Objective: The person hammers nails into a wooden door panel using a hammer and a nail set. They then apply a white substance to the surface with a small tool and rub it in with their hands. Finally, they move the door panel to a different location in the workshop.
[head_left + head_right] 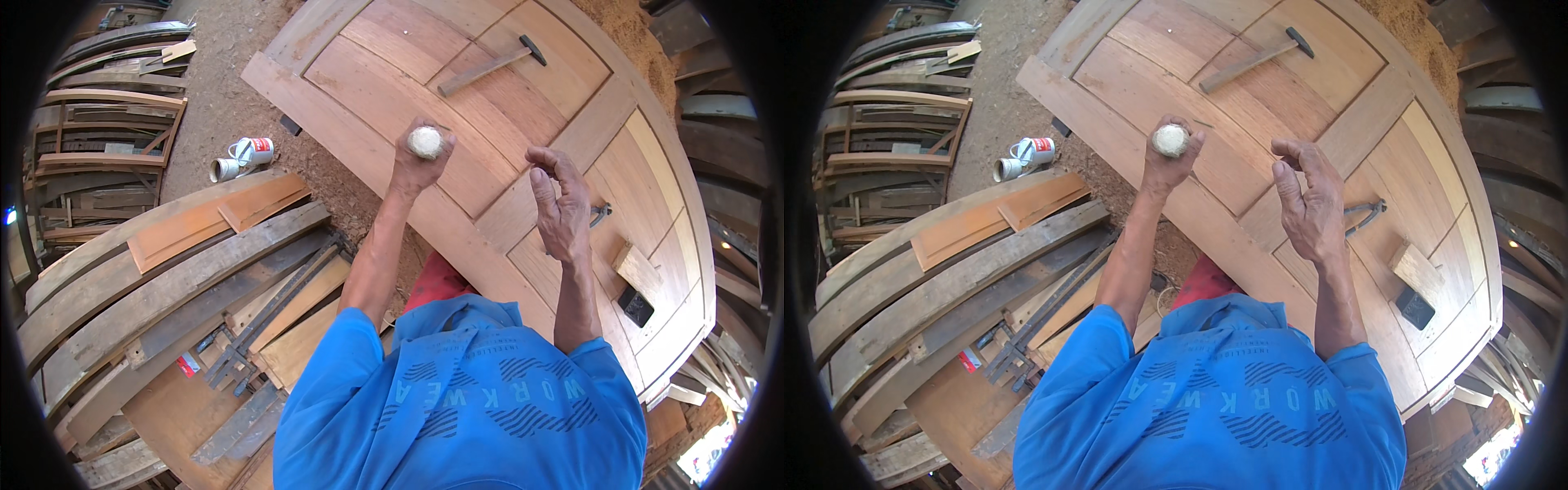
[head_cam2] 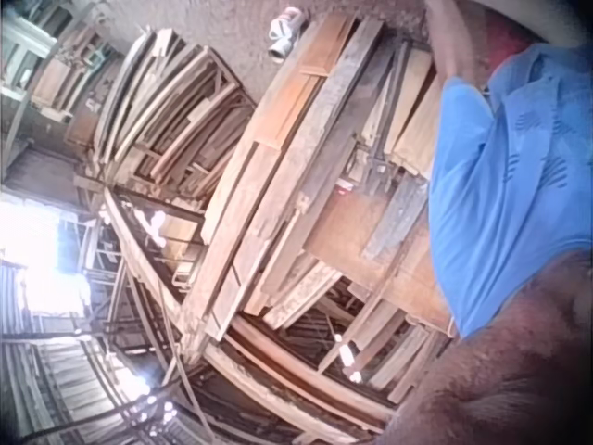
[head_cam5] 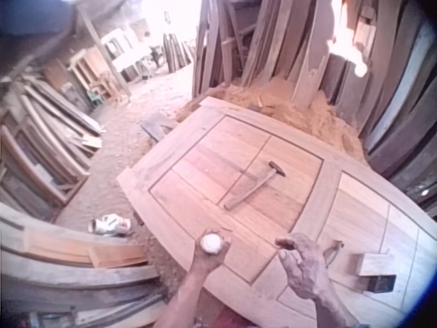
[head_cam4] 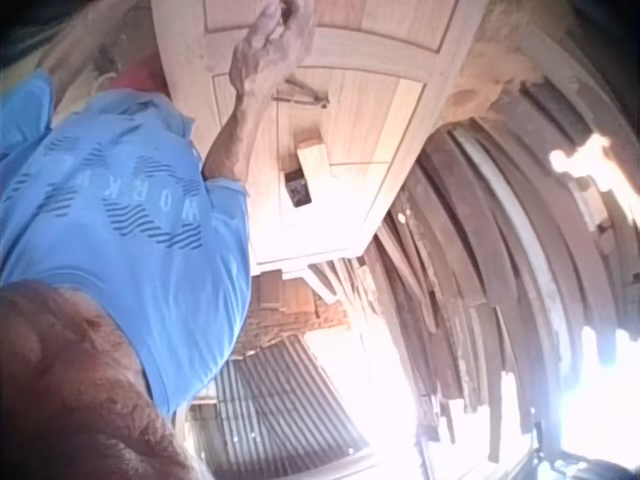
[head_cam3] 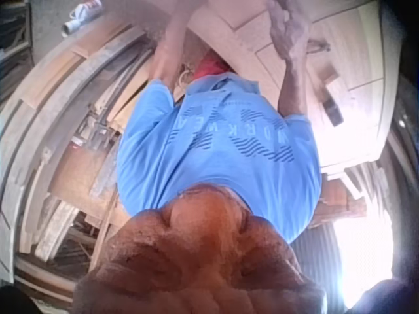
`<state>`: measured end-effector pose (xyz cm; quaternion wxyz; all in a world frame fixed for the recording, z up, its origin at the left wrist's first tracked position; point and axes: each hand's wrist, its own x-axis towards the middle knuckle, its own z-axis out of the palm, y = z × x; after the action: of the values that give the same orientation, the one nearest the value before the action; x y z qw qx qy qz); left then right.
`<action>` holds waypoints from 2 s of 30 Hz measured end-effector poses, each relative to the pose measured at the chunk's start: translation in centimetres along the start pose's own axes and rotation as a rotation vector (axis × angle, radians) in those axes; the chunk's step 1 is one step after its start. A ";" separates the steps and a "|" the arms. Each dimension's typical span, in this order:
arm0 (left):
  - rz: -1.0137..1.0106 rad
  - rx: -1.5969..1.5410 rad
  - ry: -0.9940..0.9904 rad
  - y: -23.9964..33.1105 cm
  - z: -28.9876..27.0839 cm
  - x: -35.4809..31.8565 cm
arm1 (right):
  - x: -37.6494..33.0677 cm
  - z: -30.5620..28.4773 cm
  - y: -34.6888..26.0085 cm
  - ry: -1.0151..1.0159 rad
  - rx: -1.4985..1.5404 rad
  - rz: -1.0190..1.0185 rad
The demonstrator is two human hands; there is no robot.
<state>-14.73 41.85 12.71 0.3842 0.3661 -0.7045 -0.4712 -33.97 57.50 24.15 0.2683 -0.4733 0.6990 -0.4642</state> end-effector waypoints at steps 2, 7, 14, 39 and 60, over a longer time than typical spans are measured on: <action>-0.112 -0.107 -0.011 -0.5 0.0 0.0 | 0.0 0.1 0.0 0.005 0.004 0.003; -0.095 -0.119 0.001 -0.7 0.4 -0.2 | -0.2 0.0 0.1 0.002 0.005 0.024; -0.148 -0.124 0.007 -0.6 0.5 -0.1 | -0.3 -0.1 0.4 0.028 0.028 0.026; -0.071 -0.295 -0.133 0.4 2.4 -0.4 | 7.6 9.8 -2.7 -0.251 -0.317 -0.191; -0.042 -0.116 -0.026 -0.6 2.1 -0.6 | 9.9 2.0 -9.6 0.266 0.268 -0.738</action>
<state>-16.27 43.05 11.48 0.3858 0.3519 -0.6729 -0.5240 -32.41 46.56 32.65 0.0507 -0.5889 0.4444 -0.6732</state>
